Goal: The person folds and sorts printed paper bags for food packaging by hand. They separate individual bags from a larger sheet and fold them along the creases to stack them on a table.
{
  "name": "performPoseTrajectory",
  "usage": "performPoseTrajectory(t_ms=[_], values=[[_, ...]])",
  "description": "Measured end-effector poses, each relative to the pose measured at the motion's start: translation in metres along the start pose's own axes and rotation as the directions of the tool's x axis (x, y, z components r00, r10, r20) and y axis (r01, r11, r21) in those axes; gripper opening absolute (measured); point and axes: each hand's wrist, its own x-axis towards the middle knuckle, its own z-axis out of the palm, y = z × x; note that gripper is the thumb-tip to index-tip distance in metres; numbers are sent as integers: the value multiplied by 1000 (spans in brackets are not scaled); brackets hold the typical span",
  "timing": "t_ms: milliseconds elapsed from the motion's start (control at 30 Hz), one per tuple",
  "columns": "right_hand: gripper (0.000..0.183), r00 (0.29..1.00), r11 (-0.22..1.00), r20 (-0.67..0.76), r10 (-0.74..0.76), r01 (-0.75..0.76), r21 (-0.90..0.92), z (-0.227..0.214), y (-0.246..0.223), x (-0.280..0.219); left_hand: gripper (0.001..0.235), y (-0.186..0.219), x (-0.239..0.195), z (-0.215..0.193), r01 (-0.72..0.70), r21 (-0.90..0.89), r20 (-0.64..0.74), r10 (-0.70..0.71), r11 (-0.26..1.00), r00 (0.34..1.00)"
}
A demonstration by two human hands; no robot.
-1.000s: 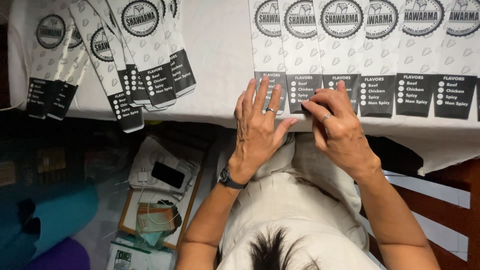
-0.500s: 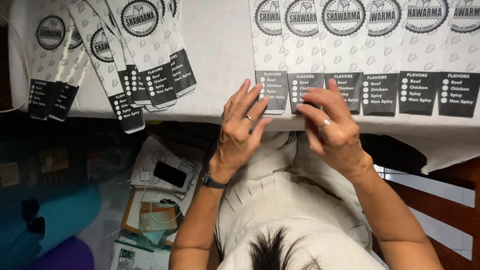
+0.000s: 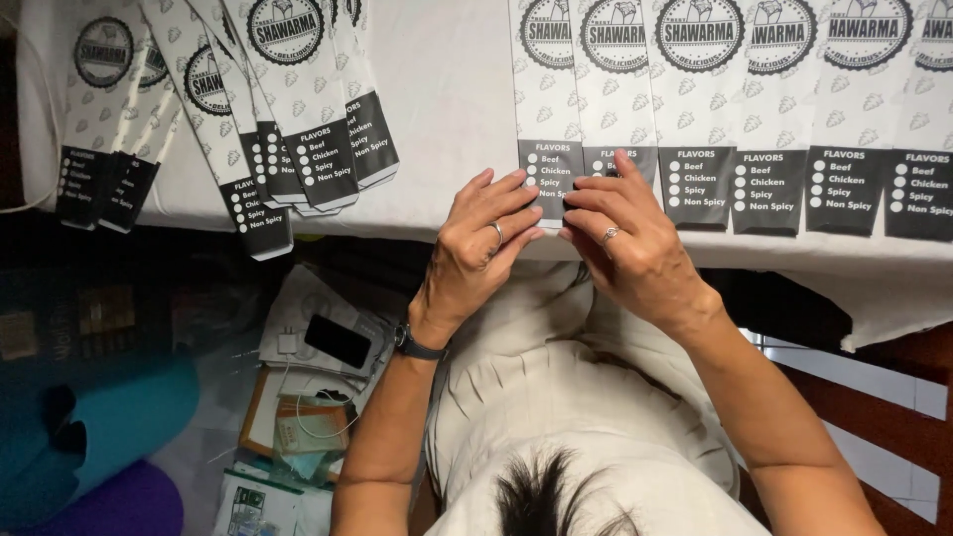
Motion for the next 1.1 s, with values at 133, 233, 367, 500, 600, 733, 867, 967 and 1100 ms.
performPoseTrajectory(t_ms=[133,233,367,500,600,733,867,967,1100], values=[[9,999,1000,-18,-28,28,-7,1,1,0,17,0,1,0,9,-8,-21,-9,1000,1000],[9,999,999,-16,-35,35,-28,1,2,1,16,-1,1,1,7,-6,-29,-7,1000,1000],[11,999,999,-9,-37,37,-25,0,3,1,22,-1,2,-2,-31,17,-14,31,999,999],[13,999,998,-5,-52,52,-29,0,3,0,19,-3,0,-1,-56,29,-24,57,998,998],[12,999,999,-16,-50,50,-14,2,3,-1,17,-4,-1,1,-66,39,-32,68,997,997],[9,999,999,-28,-45,46,4,2,4,0,11,-1,3,1,-78,70,-58,82,994,995],[9,999,1000,-33,-26,26,17,3,6,-1,9,0,2,7,-59,81,-90,66,995,994],[8,1000,1000,-14,2,-2,4,4,7,-2,10,1,2,12,-28,116,-130,43,993,991],[10,999,999,15,49,-49,16,1,6,0,11,3,3,14,11,124,-148,7,992,989]])
